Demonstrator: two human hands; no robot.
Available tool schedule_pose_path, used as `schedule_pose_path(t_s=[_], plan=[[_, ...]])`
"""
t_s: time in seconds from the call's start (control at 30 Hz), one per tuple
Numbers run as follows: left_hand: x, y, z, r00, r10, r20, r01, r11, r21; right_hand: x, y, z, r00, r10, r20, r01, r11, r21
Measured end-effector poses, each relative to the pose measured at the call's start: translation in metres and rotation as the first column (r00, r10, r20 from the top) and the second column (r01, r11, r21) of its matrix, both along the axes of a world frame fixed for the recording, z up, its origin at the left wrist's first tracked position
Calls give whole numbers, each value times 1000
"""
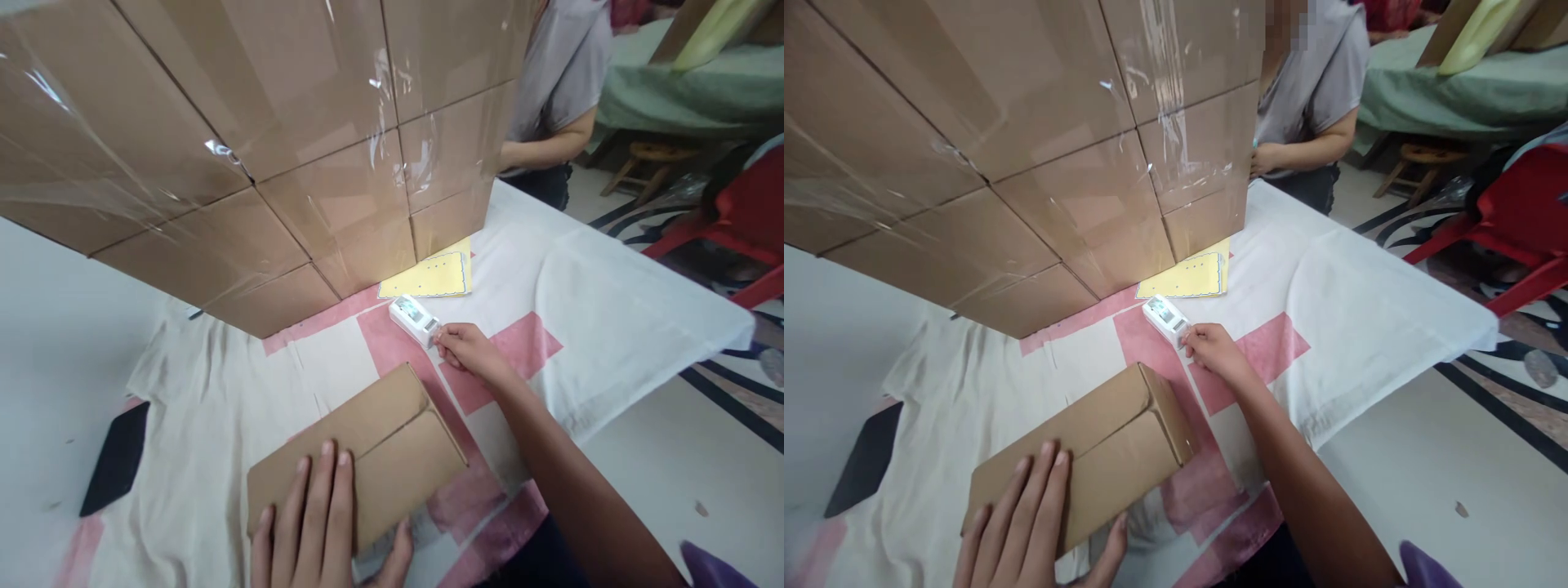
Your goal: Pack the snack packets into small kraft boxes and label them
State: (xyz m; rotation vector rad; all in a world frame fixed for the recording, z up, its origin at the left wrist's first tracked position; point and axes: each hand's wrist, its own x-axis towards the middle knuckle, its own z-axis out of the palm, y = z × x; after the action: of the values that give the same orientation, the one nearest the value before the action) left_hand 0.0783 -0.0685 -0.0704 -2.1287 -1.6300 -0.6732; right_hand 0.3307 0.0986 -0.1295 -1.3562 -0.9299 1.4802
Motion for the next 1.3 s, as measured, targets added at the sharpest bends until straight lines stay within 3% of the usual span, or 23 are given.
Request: schedule_pose_path(t_s=[0.23,0.43,0.57,0.63,0.7,0.8,0.93,1.1,1.3], plan=[[4,33,-4,997,-77,3,76,993,89,-6,-23,24,991,-44,-123,71,973,219],[4,34,-6,991,-133,-6,132,975,177,-21,-71,50,992,-18,-122,59,937,345],[-5,32,-2,978,-207,-1,205,971,126,-28,-117,59,982,-178,-61,183,830,526],[-7,31,7,968,-248,30,244,964,105,-33,-141,63,985,-174,-25,154,788,597],[-6,25,21,935,-329,132,316,942,112,-40,-165,67,995,-101,20,63,752,656],[1,4,47,799,-453,395,466,882,69,-52,-195,76,996,4,90,-69,680,730],[8,-32,67,639,-439,632,582,813,-24,-63,-219,87,978,114,174,-207,622,755],[0,-58,78,562,-448,695,581,812,54,-72,-229,104,966,157,205,-259,576,775],[-4,-62,85,556,-502,663,572,809,133,-85,-227,109,960,172,220,-279,563,778]])
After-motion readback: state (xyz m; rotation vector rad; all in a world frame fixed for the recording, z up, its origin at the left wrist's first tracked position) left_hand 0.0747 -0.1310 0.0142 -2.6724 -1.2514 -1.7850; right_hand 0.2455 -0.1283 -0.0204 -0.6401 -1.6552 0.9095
